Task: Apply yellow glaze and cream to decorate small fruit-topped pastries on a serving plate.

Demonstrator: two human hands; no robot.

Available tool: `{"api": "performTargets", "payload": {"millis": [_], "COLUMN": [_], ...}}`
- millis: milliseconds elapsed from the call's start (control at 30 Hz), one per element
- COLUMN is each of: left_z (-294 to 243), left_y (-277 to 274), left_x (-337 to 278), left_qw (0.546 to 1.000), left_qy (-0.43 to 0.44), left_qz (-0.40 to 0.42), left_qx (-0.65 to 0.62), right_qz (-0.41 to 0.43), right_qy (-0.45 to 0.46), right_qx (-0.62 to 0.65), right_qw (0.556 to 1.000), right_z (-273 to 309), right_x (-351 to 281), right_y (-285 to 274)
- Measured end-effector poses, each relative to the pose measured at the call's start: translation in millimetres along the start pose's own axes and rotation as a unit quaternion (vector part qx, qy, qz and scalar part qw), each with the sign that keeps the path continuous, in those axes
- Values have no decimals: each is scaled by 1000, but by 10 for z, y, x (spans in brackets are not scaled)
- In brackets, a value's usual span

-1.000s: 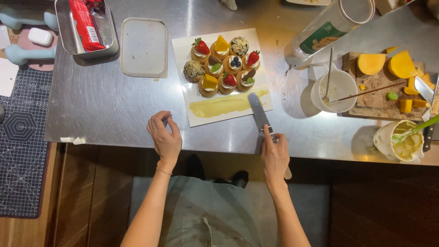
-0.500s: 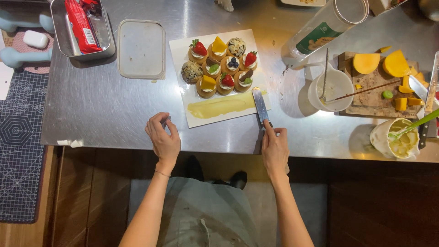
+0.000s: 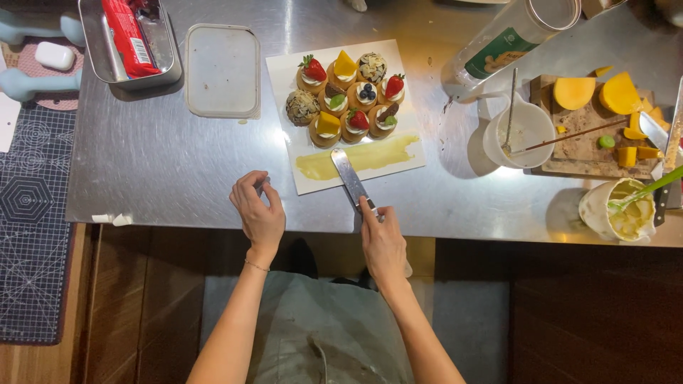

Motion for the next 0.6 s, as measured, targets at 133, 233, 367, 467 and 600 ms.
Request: {"api": "performTargets", "payload": {"millis": [133, 233, 367, 467, 600], "left_z": [19, 31, 48, 61, 89], "left_y": [0, 0, -20, -38, -42], "left_x": [0, -5, -34, -38, -49], "left_qw": [1000, 1000, 1000, 995, 987], "left_qy": [-5, -3, -14, -27, -59], "left_qz": [-3, -4, -10, -25, -46], "left_qx": [-13, -17, -22, -93, -143], "right_qz": [-9, 8, 18, 43, 11], "right_qy": [-29, -24, -79, -75, -26], "right_qx": [11, 32, 66, 123, 92], "right_qw": [999, 999, 994, 989, 995], "right_z": [207, 360, 589, 694, 598], "right_x": [-21, -48, -70, -56, -20], "right_y": [48, 101, 149, 83, -18]}}
Point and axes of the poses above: each hand's wrist, its own x-axis towards the middle knuckle, its own y-axis out of the palm, z = x × y, the point moved 2 cm from there along x, towards the middle knuckle, and after that the axes turned 13 degrees about -y, right-handed, at the moved point
